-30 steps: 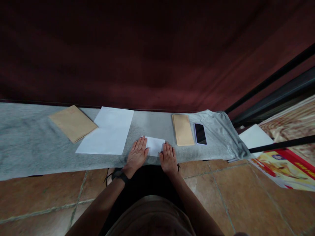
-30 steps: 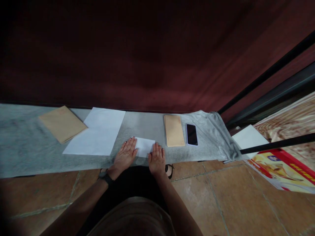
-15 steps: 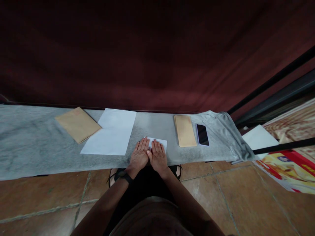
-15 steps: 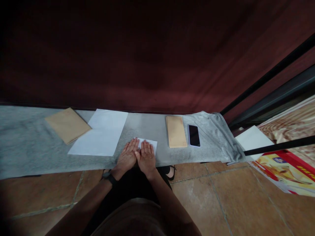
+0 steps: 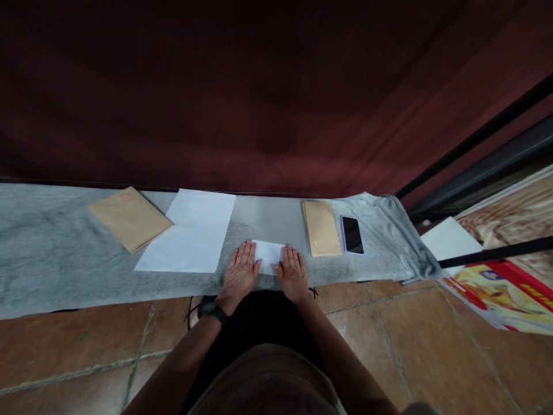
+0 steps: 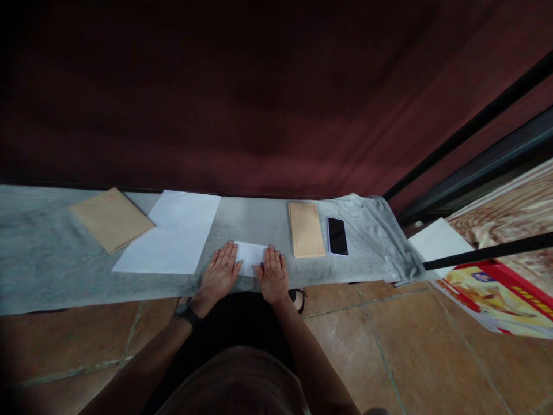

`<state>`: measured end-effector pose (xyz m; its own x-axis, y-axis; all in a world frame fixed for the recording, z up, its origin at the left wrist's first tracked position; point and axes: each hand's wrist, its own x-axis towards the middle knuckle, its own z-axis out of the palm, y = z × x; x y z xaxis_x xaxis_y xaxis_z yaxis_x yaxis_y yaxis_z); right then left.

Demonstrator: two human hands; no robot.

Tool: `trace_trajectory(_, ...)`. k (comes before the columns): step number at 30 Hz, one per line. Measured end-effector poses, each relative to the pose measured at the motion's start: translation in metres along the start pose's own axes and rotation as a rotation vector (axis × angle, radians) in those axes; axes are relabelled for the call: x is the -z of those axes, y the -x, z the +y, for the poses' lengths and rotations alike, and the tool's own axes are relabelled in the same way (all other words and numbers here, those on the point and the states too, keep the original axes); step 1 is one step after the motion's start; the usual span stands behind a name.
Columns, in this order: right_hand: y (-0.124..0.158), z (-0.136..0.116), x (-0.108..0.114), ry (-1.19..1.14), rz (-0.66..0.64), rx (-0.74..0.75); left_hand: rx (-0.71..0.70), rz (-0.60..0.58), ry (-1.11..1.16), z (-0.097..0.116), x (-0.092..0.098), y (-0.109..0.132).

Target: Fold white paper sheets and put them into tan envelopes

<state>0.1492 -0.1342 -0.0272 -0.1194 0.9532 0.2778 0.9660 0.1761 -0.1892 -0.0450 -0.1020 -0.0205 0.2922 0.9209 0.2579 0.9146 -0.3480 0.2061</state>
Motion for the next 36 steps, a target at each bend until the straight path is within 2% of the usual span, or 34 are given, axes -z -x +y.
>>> trace_trajectory(4,0.006,0.009,0.002,0.005,0.005,-0.023,0.032,0.018,0.008,0.000,0.002,-0.001)
trace_trajectory(7,0.008,0.012,0.002,0.009,0.008,-0.028,0.019,0.047,0.014,0.009,0.006,0.004)
trace_trajectory(9,0.008,0.012,0.001,0.004,0.012,-0.028,-0.077,0.020,0.032,0.020,0.008,0.012)
trace_trajectory(12,0.008,0.013,0.000,-0.009,0.013,-0.031,-0.265,-0.081,0.053,0.037,0.011,0.026)
trace_trajectory(15,0.009,0.017,0.000,-0.031,0.007,-0.018,-0.313,-0.140,0.041,0.045,0.012,0.029)
trace_trajectory(20,0.015,0.026,0.003,-0.113,0.049,0.047,-0.322,-0.199,0.046,0.046,0.008,0.011)
trace_trajectory(24,0.017,0.027,0.004,-0.159,0.101,0.040,-0.301,-0.220,0.066,0.051,0.002,-0.008)
trace_trajectory(36,0.015,0.023,0.003,-0.170,0.152,0.014,-0.271,-0.190,0.076,0.060,-0.014,-0.041)
